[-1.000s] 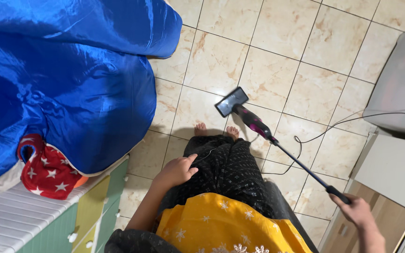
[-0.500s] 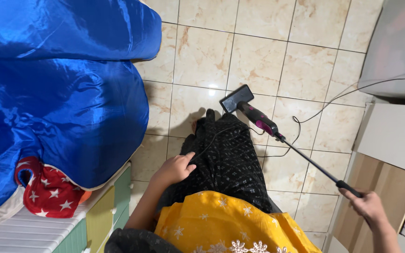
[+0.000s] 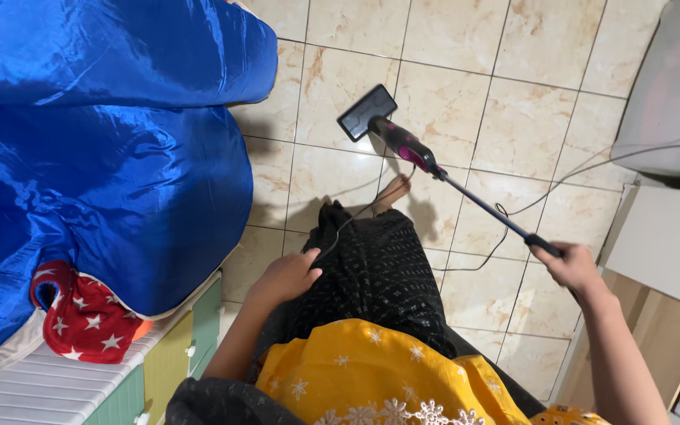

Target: The person vacuums the tiled floor using a stick vacuum, moving the vacuum head around a wardrobe and various storage bins. They manage the power cord by hand as they maneuver throughout the room.

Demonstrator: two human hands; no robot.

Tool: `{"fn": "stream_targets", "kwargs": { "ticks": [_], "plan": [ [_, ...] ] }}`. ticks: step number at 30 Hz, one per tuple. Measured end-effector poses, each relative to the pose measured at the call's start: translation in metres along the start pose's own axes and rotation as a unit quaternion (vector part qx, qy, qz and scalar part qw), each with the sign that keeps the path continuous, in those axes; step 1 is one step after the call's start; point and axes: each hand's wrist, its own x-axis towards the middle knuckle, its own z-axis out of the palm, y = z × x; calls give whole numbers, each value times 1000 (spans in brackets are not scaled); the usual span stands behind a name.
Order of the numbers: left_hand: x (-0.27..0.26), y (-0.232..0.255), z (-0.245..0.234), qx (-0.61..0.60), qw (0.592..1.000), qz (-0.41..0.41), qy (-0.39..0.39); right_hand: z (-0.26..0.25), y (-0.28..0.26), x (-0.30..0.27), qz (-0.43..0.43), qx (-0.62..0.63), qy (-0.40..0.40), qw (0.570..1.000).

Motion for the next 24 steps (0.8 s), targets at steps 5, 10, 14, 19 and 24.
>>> {"fn": "stream_targets", "kwargs": {
  "ticks": [5, 10, 14, 19, 24],
  "plan": [
    [8, 16, 6, -2, 1000, -14, -3, -18, -91, 54, -23, 1, -19, 1000],
    [23, 44, 1, -5, 1000, -19, 17, -34, -165, 102, -90, -34, -21, 995],
    [31, 79, -8, -23, 998, -50, 25, -37, -200, 143, -117, -42, -26, 992],
    [42, 117, -8, -48, 996, -64, 47, -25, -227, 182, -188, -77, 11, 979],
    [55, 143, 7, -63, 994, -61, 69, -27, -216, 193, -154, -52, -35, 986]
  ]
}}
